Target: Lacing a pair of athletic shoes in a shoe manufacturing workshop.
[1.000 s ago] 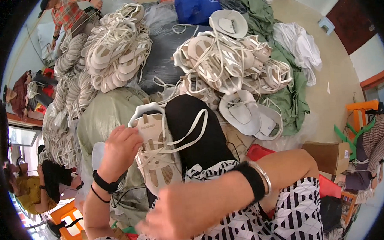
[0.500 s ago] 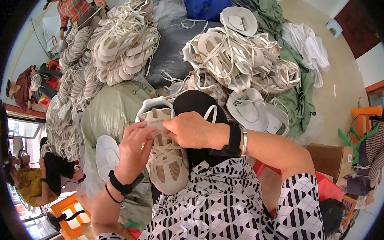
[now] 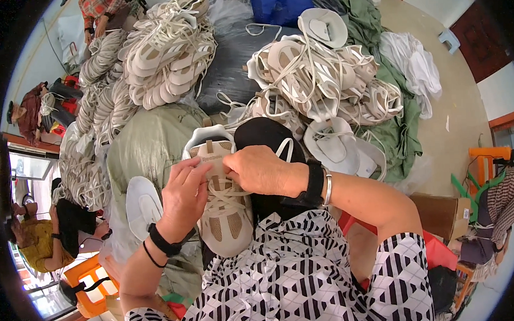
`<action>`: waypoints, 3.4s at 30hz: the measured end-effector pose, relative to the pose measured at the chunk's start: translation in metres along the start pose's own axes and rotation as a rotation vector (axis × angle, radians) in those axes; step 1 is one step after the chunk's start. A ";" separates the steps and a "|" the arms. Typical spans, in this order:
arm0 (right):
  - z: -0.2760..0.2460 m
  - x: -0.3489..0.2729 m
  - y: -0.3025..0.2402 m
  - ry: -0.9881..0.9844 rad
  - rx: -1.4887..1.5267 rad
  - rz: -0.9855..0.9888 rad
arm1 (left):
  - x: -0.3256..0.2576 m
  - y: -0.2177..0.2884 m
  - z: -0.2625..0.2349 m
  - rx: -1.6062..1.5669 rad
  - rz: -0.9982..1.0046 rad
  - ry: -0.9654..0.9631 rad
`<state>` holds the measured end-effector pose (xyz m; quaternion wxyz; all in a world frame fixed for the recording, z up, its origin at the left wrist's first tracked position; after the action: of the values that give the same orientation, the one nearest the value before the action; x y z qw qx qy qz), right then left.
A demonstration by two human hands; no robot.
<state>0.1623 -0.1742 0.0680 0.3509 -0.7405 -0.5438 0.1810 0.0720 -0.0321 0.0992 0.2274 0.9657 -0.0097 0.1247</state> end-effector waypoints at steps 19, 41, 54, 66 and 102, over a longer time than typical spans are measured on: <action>0.009 0.006 0.002 0.062 -0.017 0.122 | -0.003 0.005 0.005 -0.054 -0.069 -0.016; 0.012 0.005 0.011 -0.065 0.272 0.211 | -0.026 -0.013 0.012 -0.240 -0.005 0.017; -0.105 -0.110 0.099 0.259 -0.362 0.282 | -0.056 -0.092 -0.053 -0.231 -0.237 0.529; -0.063 -0.114 0.093 -0.023 -0.155 0.312 | -0.169 -0.215 -0.117 -0.225 -1.047 0.916; 0.007 -0.025 -0.024 -0.185 -0.163 -0.162 | -0.004 0.014 0.004 0.160 0.078 -0.160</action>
<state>0.1328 -0.1912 0.0772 0.2515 -0.7004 -0.6447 0.1749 0.0677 -0.0464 0.1009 0.1433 0.9865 -0.0556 0.0564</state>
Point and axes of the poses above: each hand's wrist, its own x-axis towards the middle knuckle, its own z-axis out of the palm, y = z × x, the point moved 4 cm from there along x, towards the middle knuckle, and after that the axes turned 13 degrees about -z, right-handed, at the moved point
